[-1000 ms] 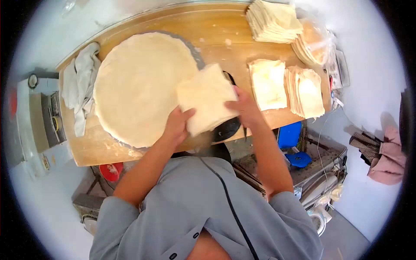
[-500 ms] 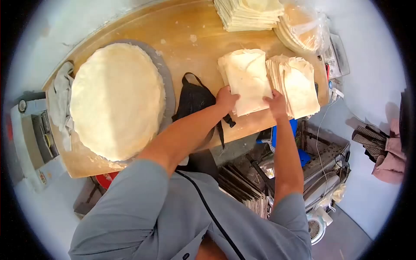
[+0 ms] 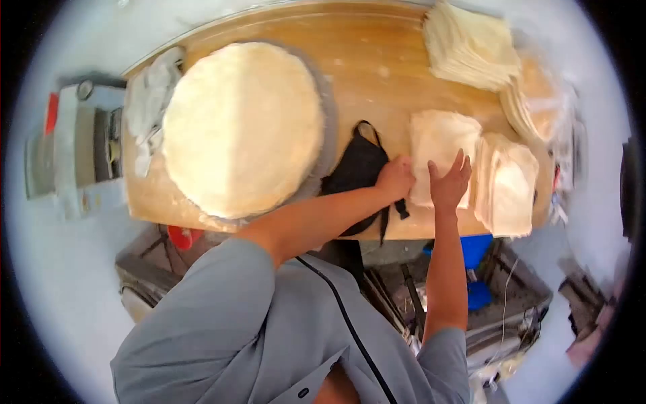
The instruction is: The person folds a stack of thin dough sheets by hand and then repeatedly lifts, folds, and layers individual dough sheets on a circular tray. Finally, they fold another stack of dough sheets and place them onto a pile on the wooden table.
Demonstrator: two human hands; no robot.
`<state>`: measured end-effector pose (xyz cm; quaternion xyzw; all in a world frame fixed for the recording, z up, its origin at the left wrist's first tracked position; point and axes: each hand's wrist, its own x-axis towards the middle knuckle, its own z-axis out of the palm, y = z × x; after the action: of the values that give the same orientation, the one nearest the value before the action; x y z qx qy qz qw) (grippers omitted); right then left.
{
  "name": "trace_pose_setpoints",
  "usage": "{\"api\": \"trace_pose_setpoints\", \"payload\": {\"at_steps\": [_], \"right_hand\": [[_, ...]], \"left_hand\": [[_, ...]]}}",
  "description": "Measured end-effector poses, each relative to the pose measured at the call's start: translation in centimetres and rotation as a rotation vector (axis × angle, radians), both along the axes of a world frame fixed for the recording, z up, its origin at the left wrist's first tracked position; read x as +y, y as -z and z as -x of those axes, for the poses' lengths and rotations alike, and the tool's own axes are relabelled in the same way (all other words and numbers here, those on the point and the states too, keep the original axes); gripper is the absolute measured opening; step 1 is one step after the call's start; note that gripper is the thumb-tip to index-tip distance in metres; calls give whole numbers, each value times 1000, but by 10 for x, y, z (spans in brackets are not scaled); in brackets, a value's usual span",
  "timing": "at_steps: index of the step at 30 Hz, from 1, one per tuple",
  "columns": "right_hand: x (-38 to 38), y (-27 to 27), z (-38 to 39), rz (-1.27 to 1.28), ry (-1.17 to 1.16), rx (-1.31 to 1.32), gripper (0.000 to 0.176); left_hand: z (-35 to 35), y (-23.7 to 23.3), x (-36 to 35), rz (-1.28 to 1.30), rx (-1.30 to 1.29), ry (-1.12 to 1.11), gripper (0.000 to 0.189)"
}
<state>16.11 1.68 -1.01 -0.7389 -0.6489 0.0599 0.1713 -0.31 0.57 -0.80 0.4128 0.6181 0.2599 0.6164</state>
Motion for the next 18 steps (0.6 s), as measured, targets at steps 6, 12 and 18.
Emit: {"api": "trace_pose_setpoints", "payload": {"at_steps": [6,12,18], "right_hand": [[23,15,13,279,63,-130,87],[36,-27,88,215,-78,540,46],[78,-40,263,368,-415,515,19]], "left_hand": [[137,-48,-28,-190,-32,55,33],[287,-46,-98,-205,294,-171,25],[348,-48,-165,-17,193,-291,22]]}}
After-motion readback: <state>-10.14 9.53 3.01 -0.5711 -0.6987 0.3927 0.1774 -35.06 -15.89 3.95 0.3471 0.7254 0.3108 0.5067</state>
